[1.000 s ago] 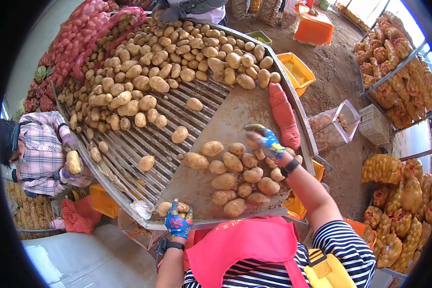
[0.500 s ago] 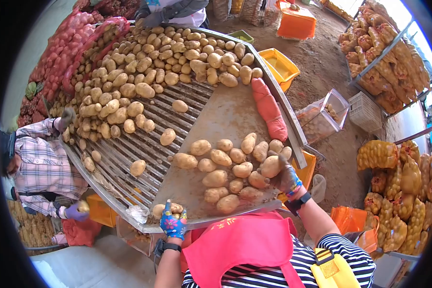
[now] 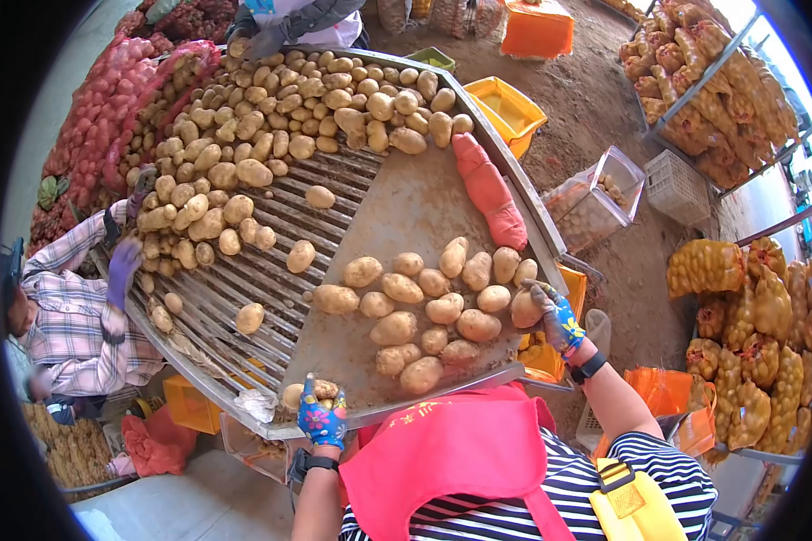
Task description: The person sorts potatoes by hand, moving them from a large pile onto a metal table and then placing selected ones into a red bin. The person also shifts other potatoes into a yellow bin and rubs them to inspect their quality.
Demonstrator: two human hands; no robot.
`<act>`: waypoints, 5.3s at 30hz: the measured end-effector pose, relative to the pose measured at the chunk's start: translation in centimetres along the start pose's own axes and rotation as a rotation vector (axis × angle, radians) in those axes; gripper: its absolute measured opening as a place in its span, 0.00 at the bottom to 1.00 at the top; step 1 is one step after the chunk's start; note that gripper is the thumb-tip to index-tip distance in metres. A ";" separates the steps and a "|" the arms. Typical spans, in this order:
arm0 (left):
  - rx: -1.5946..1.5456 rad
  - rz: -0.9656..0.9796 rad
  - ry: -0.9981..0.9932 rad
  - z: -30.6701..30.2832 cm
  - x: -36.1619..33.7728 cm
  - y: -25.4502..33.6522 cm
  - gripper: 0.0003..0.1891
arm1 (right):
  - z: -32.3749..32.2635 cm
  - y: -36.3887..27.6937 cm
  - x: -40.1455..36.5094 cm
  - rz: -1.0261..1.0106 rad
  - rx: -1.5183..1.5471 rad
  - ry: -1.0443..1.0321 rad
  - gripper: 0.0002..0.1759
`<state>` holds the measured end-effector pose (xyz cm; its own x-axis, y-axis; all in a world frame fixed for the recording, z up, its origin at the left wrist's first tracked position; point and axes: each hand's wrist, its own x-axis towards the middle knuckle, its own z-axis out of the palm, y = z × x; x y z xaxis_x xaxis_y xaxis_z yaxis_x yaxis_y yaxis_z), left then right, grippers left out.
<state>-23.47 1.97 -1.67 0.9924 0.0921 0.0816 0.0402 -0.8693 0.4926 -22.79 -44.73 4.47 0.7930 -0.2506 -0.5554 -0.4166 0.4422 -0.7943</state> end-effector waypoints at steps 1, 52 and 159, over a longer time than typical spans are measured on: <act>0.012 -0.002 -0.008 -0.1 0.0 0.0 0.39 | 0.0 0.3 -0.1 -0.044 -0.082 -0.012 0.21; 0.046 -0.038 -0.018 -0.2 0.1 0.6 0.38 | -5.9 -1.1 -3.1 0.006 0.495 -0.039 0.18; -0.073 -0.069 -0.177 0.5 0.7 -0.6 0.16 | -2.8 -27.5 28.8 -0.194 0.461 -0.177 0.28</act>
<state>-22.71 2.36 -2.36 0.9928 0.0581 -0.1045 0.1066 -0.8256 0.5541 10.31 -66.51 9.65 0.9154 -0.2341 -0.3276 -0.0475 0.7451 -0.6653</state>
